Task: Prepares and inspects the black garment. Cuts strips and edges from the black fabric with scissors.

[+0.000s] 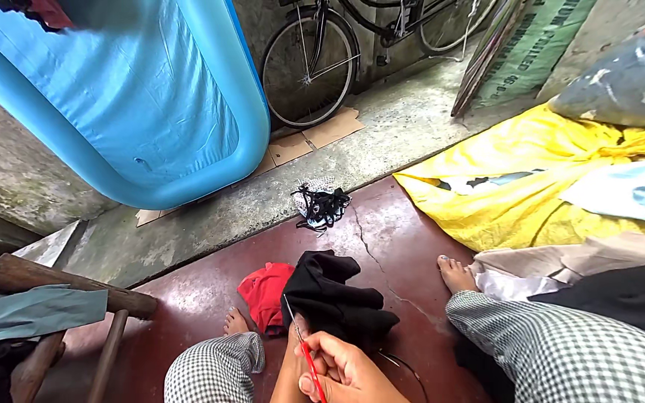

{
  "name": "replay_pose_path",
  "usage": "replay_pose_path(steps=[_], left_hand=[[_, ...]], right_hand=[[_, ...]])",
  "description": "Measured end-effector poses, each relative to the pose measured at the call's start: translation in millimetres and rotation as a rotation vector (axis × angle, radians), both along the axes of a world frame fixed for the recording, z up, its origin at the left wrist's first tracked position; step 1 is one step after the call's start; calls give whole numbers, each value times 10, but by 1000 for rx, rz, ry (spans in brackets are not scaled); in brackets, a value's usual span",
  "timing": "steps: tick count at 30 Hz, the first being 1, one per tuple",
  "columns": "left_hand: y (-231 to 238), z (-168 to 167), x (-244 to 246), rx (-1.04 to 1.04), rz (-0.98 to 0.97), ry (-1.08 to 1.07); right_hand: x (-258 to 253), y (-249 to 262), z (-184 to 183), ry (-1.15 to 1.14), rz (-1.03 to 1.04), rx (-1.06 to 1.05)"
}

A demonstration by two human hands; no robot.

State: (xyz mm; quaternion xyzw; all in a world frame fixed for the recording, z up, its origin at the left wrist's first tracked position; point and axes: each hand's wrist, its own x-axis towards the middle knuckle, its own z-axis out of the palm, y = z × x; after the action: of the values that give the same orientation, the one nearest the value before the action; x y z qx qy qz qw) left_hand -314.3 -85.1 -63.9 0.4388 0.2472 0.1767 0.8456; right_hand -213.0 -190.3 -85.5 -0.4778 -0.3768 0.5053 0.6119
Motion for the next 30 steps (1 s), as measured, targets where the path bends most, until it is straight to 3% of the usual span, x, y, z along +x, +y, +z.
replay_pose_path(steps=[3,5,8,10,12,13,16,21,27,30], left_hand=[[33,53,397,-154,246,148],[111,-83,488,-163,331,201],[221,-693,289,229,323,119],[314,-830,282,40,384,-200],[495,-906,317,-233,189,-639],[525,-798,361,-360,107,-724],[484,-439,438,-510,177,-631],[485,-475,435,-440,188,-574],[384,-503,428,-512,205,-555],[335,-532,384,-422,228,-457]], right_hand=[[8,9,-32,6,-17,-42],[15,8,-34,21,-35,-60],[25,9,-43,63,-59,-66],[25,5,-36,85,-75,-74],[12,6,-14,101,-91,-79],[2,6,-4,118,-96,-75],[-50,12,-6,181,-109,-47],[-78,32,-38,265,-91,40],[-19,69,-5,378,-65,64],[-25,80,-5,395,-80,58]])
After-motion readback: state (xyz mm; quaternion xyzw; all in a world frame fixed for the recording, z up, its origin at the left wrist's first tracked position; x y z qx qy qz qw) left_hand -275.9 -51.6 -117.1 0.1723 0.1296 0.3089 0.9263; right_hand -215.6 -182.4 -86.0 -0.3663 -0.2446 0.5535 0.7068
